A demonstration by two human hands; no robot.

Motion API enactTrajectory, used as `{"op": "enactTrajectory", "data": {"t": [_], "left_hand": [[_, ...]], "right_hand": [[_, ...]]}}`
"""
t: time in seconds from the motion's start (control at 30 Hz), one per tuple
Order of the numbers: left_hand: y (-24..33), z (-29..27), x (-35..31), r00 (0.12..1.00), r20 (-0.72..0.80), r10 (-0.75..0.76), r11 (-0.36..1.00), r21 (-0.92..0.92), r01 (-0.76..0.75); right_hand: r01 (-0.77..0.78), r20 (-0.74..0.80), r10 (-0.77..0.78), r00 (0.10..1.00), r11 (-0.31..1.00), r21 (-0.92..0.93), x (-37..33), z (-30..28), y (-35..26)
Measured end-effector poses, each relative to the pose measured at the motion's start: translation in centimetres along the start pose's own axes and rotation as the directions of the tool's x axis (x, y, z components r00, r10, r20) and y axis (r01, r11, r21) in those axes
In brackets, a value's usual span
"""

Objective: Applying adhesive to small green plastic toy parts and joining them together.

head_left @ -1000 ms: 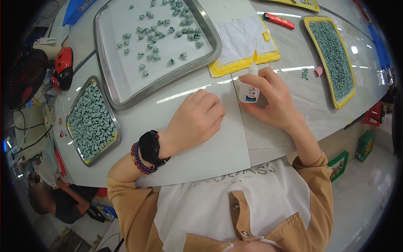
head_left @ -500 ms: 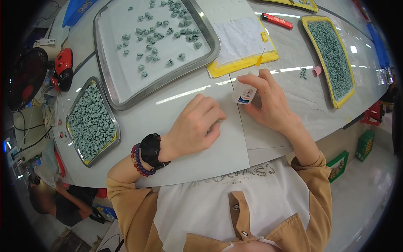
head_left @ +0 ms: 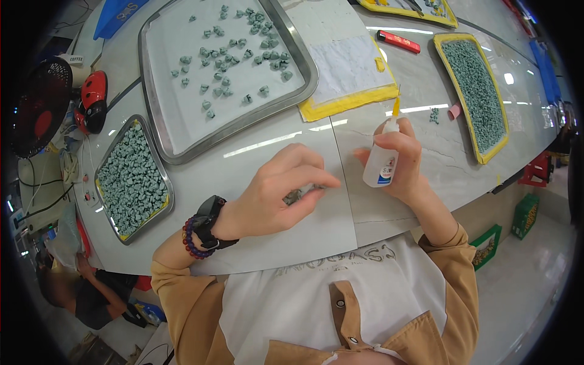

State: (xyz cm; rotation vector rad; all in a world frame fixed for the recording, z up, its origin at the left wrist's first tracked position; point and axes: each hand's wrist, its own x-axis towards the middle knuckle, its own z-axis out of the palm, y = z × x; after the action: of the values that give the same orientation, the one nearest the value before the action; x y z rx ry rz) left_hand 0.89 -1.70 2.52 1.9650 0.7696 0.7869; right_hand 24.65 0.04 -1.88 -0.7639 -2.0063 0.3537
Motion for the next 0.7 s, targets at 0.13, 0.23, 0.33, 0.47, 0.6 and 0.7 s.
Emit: {"op": "enactTrajectory", "data": {"t": [0.13, 0.23, 0.33, 0.47, 0.6, 0.7], "left_hand": [[-1.7, -0.9, 1.1, 0.987, -0.093, -0.133, 0.982, -0.143, 0.119], [-3.3, -0.8, 1.4, 0.957, -0.155, -0.244, 0.945, -0.260, 0.199], [-3.7, -0.5, 1.6, 0.951, -0.126, -0.283, 0.926, -0.295, 0.236], [-4.0, -0.3, 1.8, 0.940, -0.181, -0.290, 0.914, -0.344, 0.215], [-3.1, 1.2, 2.4, 0.864, -0.252, -0.435, 0.732, -0.658, 0.177], [-2.5, 0.7, 3.0, 0.819, -0.214, -0.532, 0.631, -0.746, 0.215]], "right_hand": [[-0.012, -0.008, 0.013, 1.000, 0.993, 0.118, 0.0, 0.1, 0.0], [-0.089, 0.126, 0.065, 0.990, 0.978, 0.191, 1.0, 0.5, -0.2], [-0.041, 0.141, 0.011, 0.990, 0.975, 0.217, 2.2, 1.6, 0.3], [-0.018, 0.101, -0.005, 0.995, 0.973, 0.229, 3.2, 2.8, 0.9], [-0.145, -0.013, 0.153, 0.988, 0.958, 0.247, 3.2, 3.6, 0.8], [-0.192, -0.055, 0.220, 0.974, 0.928, 0.319, 2.9, 3.4, 1.3]]}}
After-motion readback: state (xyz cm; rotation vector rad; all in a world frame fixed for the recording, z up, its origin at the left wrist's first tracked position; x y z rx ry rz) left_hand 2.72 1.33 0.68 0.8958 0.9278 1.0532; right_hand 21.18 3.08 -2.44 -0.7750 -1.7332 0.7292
